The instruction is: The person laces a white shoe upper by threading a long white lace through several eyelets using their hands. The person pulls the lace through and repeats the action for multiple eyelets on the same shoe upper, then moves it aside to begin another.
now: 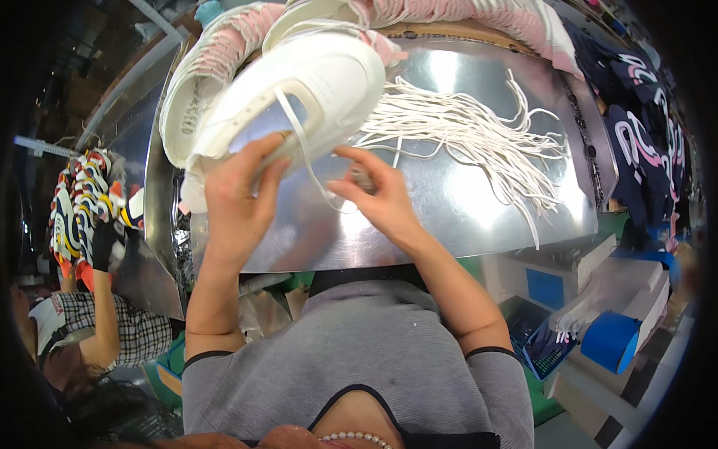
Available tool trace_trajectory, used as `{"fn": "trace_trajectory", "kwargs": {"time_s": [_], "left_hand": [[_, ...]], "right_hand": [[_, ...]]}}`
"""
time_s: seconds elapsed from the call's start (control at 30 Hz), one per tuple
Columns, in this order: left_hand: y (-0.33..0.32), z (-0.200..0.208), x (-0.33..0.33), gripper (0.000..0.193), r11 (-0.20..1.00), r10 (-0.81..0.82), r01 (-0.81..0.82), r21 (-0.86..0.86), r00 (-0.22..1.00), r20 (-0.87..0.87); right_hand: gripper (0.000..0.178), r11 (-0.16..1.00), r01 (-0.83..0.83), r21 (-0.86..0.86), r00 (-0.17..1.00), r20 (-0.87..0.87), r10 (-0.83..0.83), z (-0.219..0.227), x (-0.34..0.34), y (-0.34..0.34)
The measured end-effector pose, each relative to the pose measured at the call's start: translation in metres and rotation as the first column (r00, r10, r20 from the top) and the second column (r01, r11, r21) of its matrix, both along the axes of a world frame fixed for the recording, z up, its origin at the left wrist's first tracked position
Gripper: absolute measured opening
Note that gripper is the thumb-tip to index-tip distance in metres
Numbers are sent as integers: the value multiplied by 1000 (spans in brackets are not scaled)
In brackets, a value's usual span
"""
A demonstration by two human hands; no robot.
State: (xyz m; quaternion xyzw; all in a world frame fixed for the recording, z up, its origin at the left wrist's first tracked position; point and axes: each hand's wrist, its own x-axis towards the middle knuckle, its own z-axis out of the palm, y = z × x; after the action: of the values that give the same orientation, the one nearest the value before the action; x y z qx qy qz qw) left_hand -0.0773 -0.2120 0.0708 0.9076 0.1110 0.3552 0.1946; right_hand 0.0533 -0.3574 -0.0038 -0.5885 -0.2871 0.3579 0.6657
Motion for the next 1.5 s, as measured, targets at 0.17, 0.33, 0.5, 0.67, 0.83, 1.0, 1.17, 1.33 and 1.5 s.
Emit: {"fn": "trace_trajectory", "kwargs": {"time_s": [0.17,0.33,0.5,0.67,0.83,1.0,1.17,1.33,1.5], "left_hand": [[-11,12,5,25,1000,12,-12,-16,1000,8],[3,35,-4,24,993,94,-85,-80,988,119],[10,57,7,22,991,29,-3,-132,981,194],[-3,-19,16,23,943,-198,104,-316,939,-280],[3,-92,3,25,925,-265,12,-380,736,-623],[-3,-80,7,22,948,-264,112,-298,799,-540],[-25,-56,24,23,985,-159,85,-148,773,-614],[-27,-79,38,17,979,-83,-63,-192,743,-665],[-25,-97,37,15,962,-66,-68,-264,882,-466]], "right_hand": [[22,986,-167,23,981,104,164,-19,7,18],[20,943,-243,-226,803,499,327,-22,2,-46],[12,796,-228,-561,717,456,527,-14,-1,-167],[11,890,-166,-424,963,125,239,-3,-16,-192],[11,982,47,-180,998,-32,-54,-19,8,-83],[18,991,110,-74,952,293,-84,-34,22,-15],[19,993,120,25,879,461,-117,-39,44,1],[31,993,114,16,900,421,-110,-41,49,12],[26,974,169,-152,945,304,-117,-40,40,-35]]}}
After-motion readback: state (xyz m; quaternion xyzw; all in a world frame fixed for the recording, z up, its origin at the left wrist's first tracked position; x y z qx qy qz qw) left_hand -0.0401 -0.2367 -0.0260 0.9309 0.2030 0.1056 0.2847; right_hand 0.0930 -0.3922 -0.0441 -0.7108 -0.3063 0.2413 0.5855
